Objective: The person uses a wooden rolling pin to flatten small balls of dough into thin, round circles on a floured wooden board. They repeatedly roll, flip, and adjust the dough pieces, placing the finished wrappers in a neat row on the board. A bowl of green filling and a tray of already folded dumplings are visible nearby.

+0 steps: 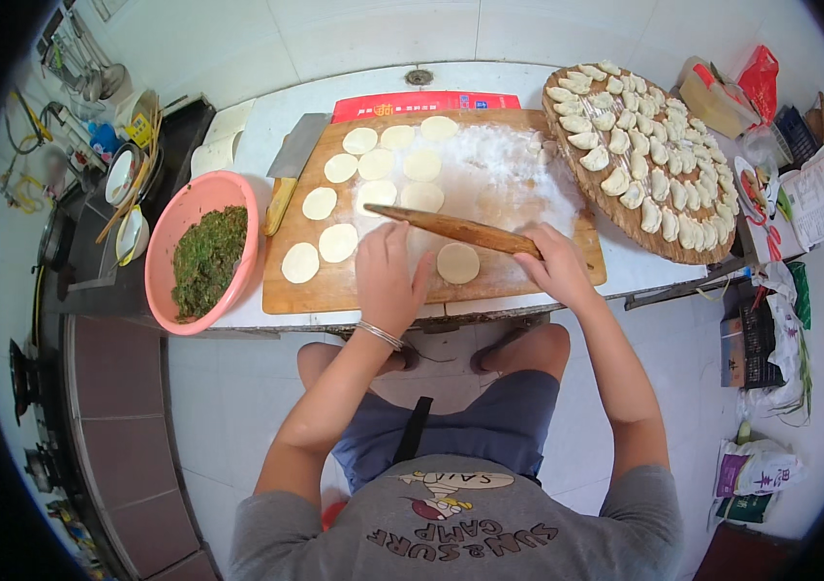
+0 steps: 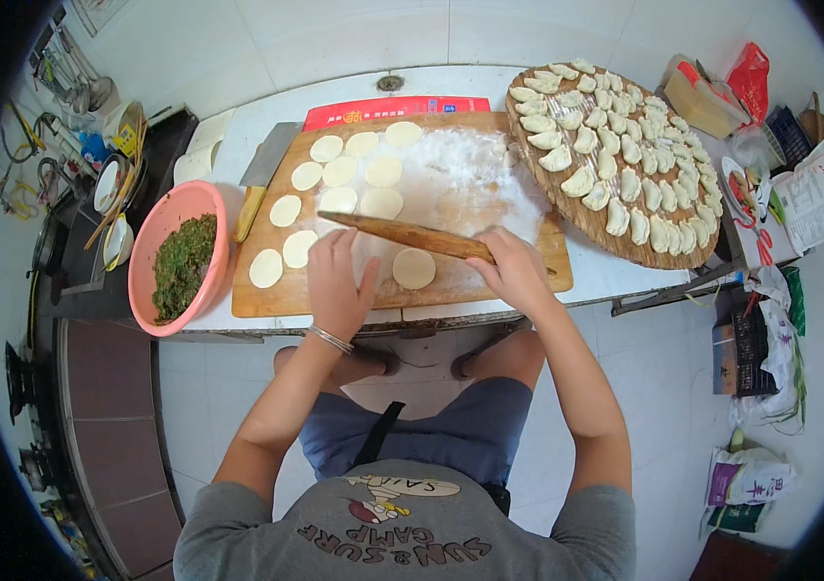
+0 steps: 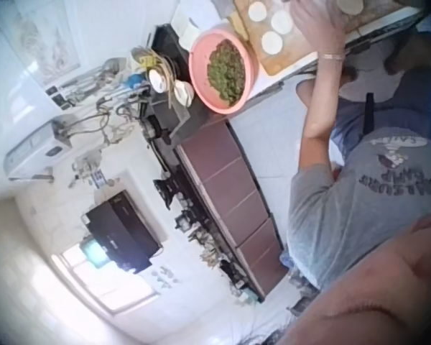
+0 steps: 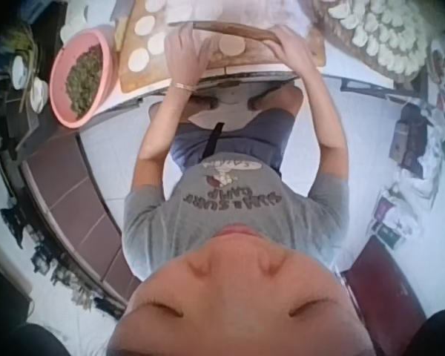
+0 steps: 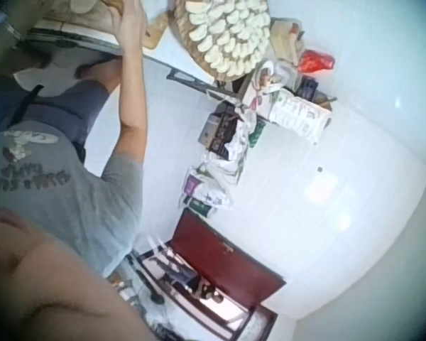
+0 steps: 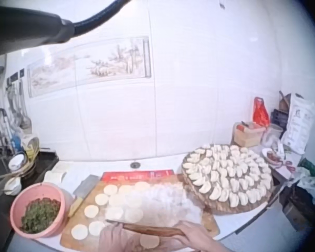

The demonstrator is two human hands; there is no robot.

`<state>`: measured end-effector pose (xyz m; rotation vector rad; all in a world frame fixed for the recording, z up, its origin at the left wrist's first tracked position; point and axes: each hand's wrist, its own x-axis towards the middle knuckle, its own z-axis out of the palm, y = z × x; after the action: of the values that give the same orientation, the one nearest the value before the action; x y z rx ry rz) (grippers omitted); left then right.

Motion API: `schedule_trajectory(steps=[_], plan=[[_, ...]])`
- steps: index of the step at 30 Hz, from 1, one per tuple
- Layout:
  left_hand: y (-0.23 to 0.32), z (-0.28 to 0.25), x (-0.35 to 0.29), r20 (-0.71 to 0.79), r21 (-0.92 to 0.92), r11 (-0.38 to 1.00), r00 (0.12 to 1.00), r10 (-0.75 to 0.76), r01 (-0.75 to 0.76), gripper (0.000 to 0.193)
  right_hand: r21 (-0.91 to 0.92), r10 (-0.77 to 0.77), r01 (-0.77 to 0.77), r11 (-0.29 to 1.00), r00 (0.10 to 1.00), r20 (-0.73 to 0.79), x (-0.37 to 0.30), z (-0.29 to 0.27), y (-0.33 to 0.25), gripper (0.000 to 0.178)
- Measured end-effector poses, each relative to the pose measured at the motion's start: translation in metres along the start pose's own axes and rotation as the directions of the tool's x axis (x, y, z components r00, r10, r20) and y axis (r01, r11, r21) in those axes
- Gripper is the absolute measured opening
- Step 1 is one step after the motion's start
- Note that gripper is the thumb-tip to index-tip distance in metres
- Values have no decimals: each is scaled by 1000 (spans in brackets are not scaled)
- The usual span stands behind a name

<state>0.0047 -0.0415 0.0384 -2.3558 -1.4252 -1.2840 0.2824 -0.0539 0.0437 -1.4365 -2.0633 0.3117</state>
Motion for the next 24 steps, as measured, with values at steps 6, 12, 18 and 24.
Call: schedule_trajectory(steps=[6,12,18,24], plan=[[29,44,-7,381,95,987,911,-156,129,49,-18,81,-83,996,993,-90,-2,-10,6,26],[9,51,0,416,-240,957,873,254,-164,43,-72,74,-83,994,991,-114,-9,-17,21,28],[0,6,-13,228,-210,977,970,86,-37,50,-144,-85,80,986,996,-32,-16,-16,29,29],[-10,8,-47,357,131,988,926,-124,82,56,-263,-148,205,943,964,222,8,10,-1,39]])
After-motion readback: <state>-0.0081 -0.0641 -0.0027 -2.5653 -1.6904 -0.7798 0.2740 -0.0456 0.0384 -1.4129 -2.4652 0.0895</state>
